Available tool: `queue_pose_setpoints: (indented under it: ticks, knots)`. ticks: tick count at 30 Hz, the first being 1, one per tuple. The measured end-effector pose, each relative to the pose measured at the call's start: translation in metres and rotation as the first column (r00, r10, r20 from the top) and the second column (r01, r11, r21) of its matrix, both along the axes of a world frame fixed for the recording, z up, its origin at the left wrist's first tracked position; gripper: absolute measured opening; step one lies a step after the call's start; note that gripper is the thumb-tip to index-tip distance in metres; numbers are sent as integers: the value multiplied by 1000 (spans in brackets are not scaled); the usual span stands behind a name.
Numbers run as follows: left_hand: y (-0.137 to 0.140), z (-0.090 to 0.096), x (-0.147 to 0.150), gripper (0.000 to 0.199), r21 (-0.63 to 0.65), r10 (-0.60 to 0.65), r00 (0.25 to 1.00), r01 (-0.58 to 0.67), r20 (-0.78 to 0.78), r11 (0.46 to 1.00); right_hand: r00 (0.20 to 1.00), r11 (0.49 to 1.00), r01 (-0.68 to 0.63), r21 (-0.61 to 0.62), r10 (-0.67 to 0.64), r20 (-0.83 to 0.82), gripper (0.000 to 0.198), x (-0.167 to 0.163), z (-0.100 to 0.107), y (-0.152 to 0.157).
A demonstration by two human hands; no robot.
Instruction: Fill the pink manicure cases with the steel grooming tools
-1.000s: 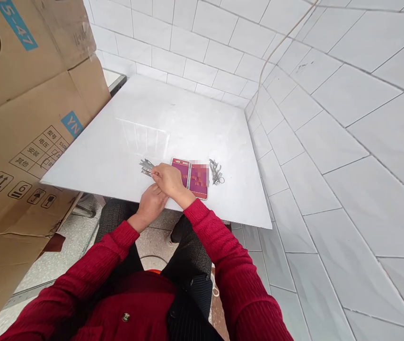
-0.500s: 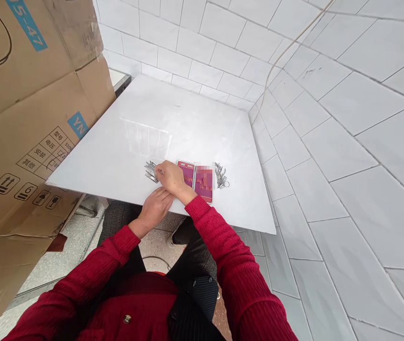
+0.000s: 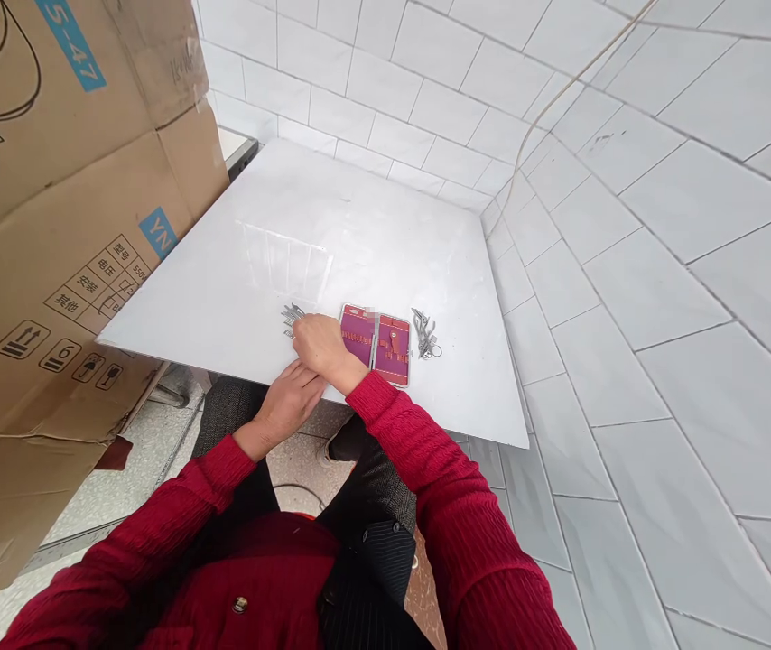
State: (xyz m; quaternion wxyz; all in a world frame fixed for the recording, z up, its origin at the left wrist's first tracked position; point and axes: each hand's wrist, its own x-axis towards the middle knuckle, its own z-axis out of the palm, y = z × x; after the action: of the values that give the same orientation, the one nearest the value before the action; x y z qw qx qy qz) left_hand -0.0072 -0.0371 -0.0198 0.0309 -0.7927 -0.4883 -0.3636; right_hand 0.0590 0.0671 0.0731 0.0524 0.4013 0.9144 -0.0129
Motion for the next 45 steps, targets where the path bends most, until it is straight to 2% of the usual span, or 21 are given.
queue_pose_setpoints:
  ticks: [6,12,18,24,32,45]
  knots:
    - [1,-3,-1,28,10,-9,1000,9,10,1000,996,996,-81,-24,82,37,22,6,-2,5]
    - [2,-7,-1,27,12,11,999,-11,-32,1000,990,990,-130,-62,133,40,20,14,7,7]
    - [1,-9,0,27,51,32,998,-30,-48,998,975,982,-175,-67,182,125,23,6,11,5]
    - [0,-8,0,29,22,15,999,-14,-31,1000,964,979,-198,-41,202,170,25,1,8,1]
    - [-1,-8,2,29,66,29,999,-28,-23,997,969,976,-215,-13,215,124,26,4,0,4]
    - [-1,-10,3,28,43,24,1000,-24,-2,999,961,965,-264,10,262,83,26,7,-2,4]
